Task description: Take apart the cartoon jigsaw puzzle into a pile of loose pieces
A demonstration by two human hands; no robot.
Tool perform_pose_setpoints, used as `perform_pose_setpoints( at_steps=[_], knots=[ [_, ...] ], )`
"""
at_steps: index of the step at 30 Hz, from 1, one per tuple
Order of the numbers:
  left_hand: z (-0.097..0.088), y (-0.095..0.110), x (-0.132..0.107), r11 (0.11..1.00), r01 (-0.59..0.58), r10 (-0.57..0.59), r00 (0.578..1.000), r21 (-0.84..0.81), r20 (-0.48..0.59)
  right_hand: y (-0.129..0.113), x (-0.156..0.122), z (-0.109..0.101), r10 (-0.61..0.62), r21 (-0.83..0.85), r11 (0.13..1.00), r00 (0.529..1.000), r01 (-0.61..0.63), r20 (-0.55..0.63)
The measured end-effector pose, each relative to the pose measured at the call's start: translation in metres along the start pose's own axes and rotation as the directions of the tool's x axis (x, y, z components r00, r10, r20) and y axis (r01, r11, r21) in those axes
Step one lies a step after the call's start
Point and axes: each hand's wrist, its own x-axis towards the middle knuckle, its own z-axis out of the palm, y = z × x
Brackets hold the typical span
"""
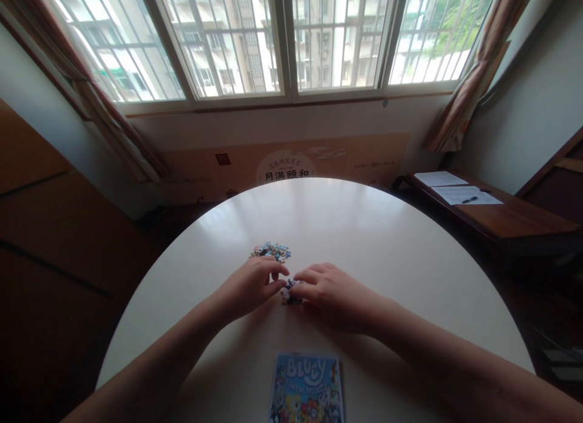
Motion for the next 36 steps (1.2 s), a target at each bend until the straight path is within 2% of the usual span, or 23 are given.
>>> perform_pose_setpoints(
  at_steps=[7, 16, 21, 25, 36],
  knots=[
    [0.003, 0.007, 0.0, 0.997, 0.064, -0.067, 0.995, 0.036, 0.077, -0.001, 0.001, -0.005, 0.042, -0.026, 0.999, 0.999, -0.042, 0.019],
    [0.004, 0.011, 0.001, 0.994, 0.098, -0.102, 0.992, 0.052, 0.075, 0.005, 0.0, -0.003, 0.192, -0.02, 0.981, 0.978, -0.194, -0.079],
    [0.006, 0.01, 0.001, 0.995, 0.098, -0.099, 0.993, 0.034, 0.06, 0.008, 0.001, 0.0, 0.199, -0.013, 0.98, 0.977, -0.2, -0.073],
    [0.007, 0.009, 0.001, 0.994, 0.107, -0.108, 0.993, 0.024, 0.051, 0.012, 0.001, 0.006, 0.215, 0.004, 0.976, 0.97, -0.216, -0.118],
    [0.009, 0.012, 0.003, 0.999, 0.054, -0.054, 0.998, 0.003, 0.035, 0.021, 0.002, 0.013, 0.239, 0.136, 0.967, 0.953, -0.216, -0.183]
  ],
)
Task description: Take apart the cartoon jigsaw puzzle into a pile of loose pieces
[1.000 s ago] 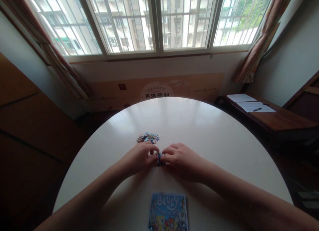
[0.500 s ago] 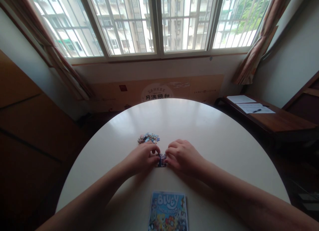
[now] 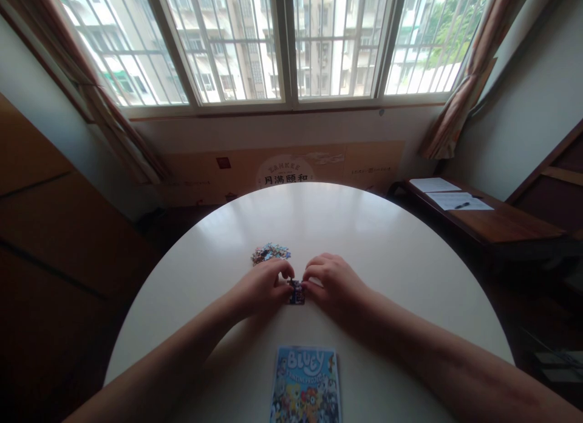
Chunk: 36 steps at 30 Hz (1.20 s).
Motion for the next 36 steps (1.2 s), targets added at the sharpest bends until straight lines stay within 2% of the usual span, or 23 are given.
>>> perform_pose_setpoints(
  at_steps=[11, 17, 26, 36],
  knots=[
    [0.0035, 0.0007, 0.0006, 0.999, 0.02, -0.02, 1.0, -0.035, -0.023, 0.001, 0.0018, -0.0011, -0.016, 0.061, 0.998, 1.0, 0.016, -0.006],
    [0.0041, -0.0012, 0.0008, 0.998, -0.006, 0.004, 0.999, -0.056, -0.034, -0.0004, 0.0018, -0.0023, -0.025, 0.076, 0.997, 1.0, 0.026, -0.005],
    [0.0002, -0.0064, 0.0029, 0.991, -0.052, 0.055, 0.998, -0.12, 0.023, 0.0024, 0.0011, 0.0005, -0.054, 0.087, 0.995, 0.998, 0.055, -0.013],
    [0.0001, -0.0067, 0.0046, 0.987, -0.023, 0.024, 1.0, -0.162, 0.001, -0.0006, 0.0013, -0.0005, -0.089, 0.061, 0.994, 0.996, 0.09, -0.025]
  ],
)
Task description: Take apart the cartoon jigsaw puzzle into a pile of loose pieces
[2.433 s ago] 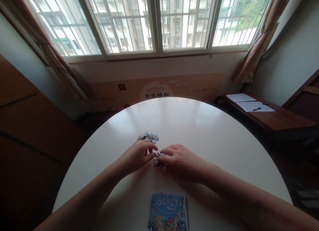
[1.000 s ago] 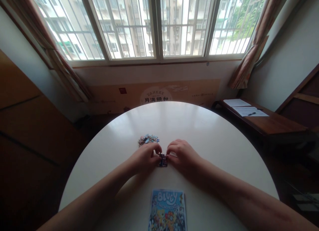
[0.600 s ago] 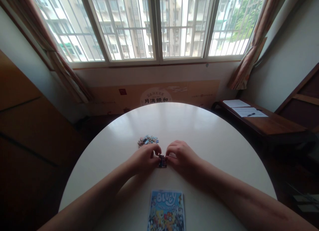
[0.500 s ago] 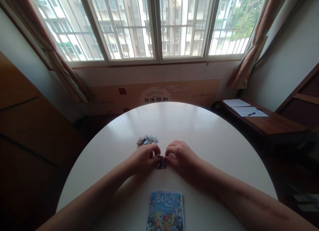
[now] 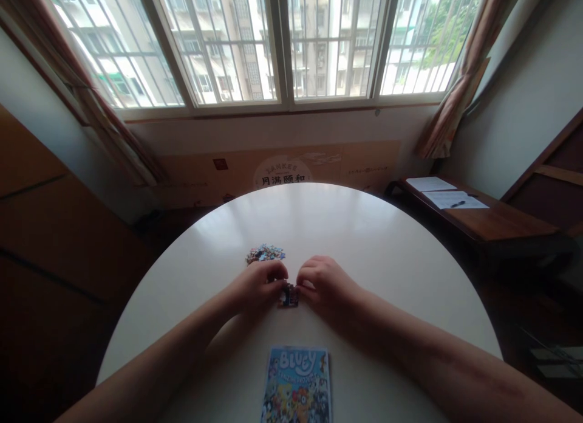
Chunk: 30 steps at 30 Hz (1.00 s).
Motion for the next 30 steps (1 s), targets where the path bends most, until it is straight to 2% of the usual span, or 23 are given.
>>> perform_pose_setpoints(
  at_steps=[7, 15, 30],
  knots=[
    [0.002, -0.002, 0.001, 0.999, 0.03, -0.031, 0.999, -0.035, -0.027, -0.006, 0.0, -0.003, -0.004, -0.026, 1.0, 1.0, 0.004, 0.011],
    [-0.001, 0.001, 0.0, 0.999, 0.037, -0.038, 0.999, -0.039, -0.013, -0.012, 0.002, -0.006, -0.143, -0.263, 0.953, 0.989, 0.148, 0.04],
    [0.0, -0.005, 0.0, 1.0, -0.004, 0.005, 0.999, -0.029, 0.046, -0.012, 0.001, -0.003, -0.12, -0.359, 0.923, 0.99, 0.138, 0.071]
  ],
)
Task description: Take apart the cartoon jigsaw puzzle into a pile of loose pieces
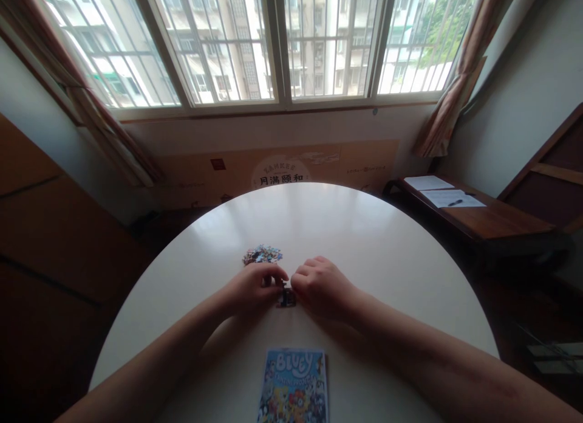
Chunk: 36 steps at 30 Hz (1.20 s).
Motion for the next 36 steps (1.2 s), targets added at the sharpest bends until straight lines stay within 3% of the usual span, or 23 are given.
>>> perform_pose_setpoints(
  at_steps=[9, 14, 19, 26, 30, 36],
  knots=[
    [0.001, 0.002, -0.001, 0.999, -0.035, 0.036, 0.999, 0.008, -0.026, 0.003, -0.001, 0.005, 0.018, 0.036, 0.999, 1.0, -0.017, -0.015],
    [0.001, 0.001, -0.002, 1.0, -0.027, 0.027, 1.0, 0.004, -0.016, 0.002, -0.003, 0.005, 0.085, 0.199, 0.977, 0.994, -0.07, -0.065],
    [0.001, 0.001, -0.003, 0.999, -0.032, 0.032, 0.999, -0.004, -0.009, 0.008, -0.005, 0.007, 0.213, 0.392, 0.903, 0.976, -0.176, -0.053],
    [-0.002, 0.004, -0.001, 0.999, -0.039, 0.041, 0.997, 0.023, -0.066, 0.017, -0.004, 0.007, 0.361, 0.514, 0.799, 0.932, -0.311, 0.003],
    [-0.004, 0.011, -0.003, 0.999, -0.052, 0.053, 0.989, 0.008, -0.136, 0.014, -0.002, 0.006, 0.396, 0.601, 0.722, 0.917, -0.343, 0.047],
    [-0.003, 0.012, -0.004, 0.997, -0.074, 0.074, 0.987, 0.005, -0.145, 0.01, 0.0, 0.006, 0.416, 0.67, 0.638, 0.902, -0.38, 0.115]
  ],
)
